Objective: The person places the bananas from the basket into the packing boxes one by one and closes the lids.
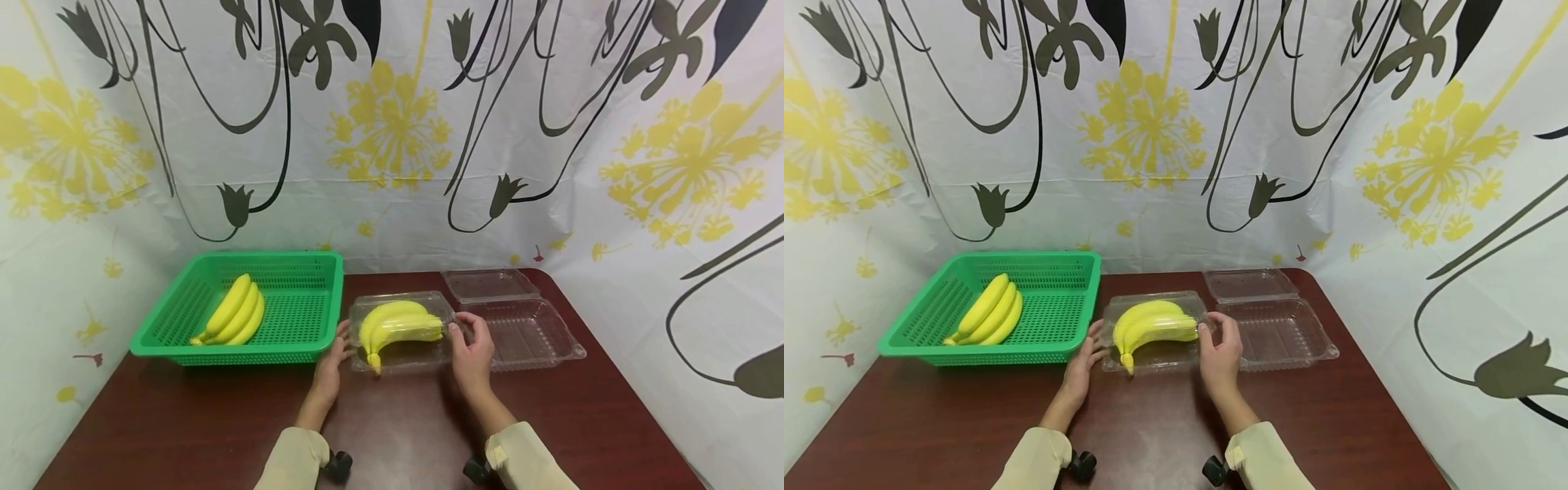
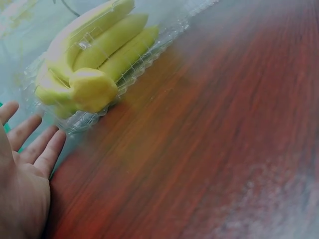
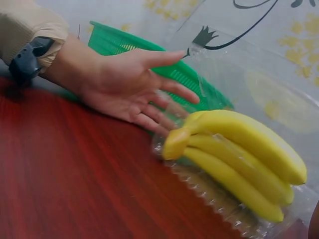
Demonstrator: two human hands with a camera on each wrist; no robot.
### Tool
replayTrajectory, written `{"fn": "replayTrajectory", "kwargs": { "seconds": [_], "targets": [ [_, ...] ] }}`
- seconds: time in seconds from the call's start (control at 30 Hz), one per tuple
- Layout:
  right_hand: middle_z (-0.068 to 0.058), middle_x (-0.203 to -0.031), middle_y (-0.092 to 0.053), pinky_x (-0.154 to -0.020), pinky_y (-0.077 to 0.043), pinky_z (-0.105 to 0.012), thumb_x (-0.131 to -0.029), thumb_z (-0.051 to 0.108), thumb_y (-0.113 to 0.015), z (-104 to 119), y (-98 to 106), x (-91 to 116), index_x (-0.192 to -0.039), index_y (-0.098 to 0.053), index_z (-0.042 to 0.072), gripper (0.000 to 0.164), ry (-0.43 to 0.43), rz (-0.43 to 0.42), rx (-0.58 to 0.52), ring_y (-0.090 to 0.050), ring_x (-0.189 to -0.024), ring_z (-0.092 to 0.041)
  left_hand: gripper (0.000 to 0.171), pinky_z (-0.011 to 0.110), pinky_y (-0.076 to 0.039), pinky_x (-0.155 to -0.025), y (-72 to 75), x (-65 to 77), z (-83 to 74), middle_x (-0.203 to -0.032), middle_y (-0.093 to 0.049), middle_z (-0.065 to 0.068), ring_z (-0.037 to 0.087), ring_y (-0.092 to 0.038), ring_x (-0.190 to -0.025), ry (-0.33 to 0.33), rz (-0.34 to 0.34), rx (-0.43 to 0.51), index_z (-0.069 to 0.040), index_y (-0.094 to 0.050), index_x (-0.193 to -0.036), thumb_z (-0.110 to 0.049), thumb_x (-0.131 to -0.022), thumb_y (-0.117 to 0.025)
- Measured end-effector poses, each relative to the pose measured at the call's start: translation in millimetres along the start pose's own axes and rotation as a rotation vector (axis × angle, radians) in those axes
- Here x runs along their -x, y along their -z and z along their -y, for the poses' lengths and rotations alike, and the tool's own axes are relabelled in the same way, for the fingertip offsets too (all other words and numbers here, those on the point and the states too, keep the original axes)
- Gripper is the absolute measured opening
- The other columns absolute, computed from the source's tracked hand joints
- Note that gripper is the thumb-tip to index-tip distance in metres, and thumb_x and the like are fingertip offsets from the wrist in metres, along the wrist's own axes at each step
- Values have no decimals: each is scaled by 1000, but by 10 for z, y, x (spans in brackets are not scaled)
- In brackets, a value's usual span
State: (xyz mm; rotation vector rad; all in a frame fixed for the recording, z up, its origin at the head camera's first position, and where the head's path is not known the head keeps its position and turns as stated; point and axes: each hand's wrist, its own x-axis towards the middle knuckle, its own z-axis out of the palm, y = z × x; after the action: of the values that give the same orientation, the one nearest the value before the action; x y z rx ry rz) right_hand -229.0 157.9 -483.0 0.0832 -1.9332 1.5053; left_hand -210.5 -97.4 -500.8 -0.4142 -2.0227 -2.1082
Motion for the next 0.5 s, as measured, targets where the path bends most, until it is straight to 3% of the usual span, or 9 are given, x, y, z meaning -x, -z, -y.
{"fn": "replayTrajectory", "kwargs": {
  "seconds": [0.17, 0.3, 0.5],
  "targets": [
    [-10, -117, -64, -77, -40, -20, -89, 4, -67, -49, -3, 123, -118, -62, 5, 30, -112, 29, 89, -56, -96, -19, 46, 61, -33, -101, 5, -26, 10, -148, -31, 32, 46, -33, -133, 29, 19, -1, 10, -28, -148, -6, -104, -28],
    [-12, -119, -64, -78, -40, -21, -87, 2, -68, -63, -22, 194, -120, -60, 3, 35, -143, 27, 105, -56, -99, -21, 53, 57, -28, -107, 2, -34, -8, -152, -27, 28, 43, -28, -138, 79, 31, -26, 6, -24, -151, -8, -102, -40],
    [-17, -121, -62, -84, -40, -23, -88, 1, -66, -85, -51, 201, -122, -56, -2, 35, -183, 47, 83, -56, -109, -26, 65, 54, -32, -105, 4, -18, -23, -153, -30, 22, 41, -34, -134, 153, 20, -43, -4, -26, -153, -8, -96, -56]
  ]
}}
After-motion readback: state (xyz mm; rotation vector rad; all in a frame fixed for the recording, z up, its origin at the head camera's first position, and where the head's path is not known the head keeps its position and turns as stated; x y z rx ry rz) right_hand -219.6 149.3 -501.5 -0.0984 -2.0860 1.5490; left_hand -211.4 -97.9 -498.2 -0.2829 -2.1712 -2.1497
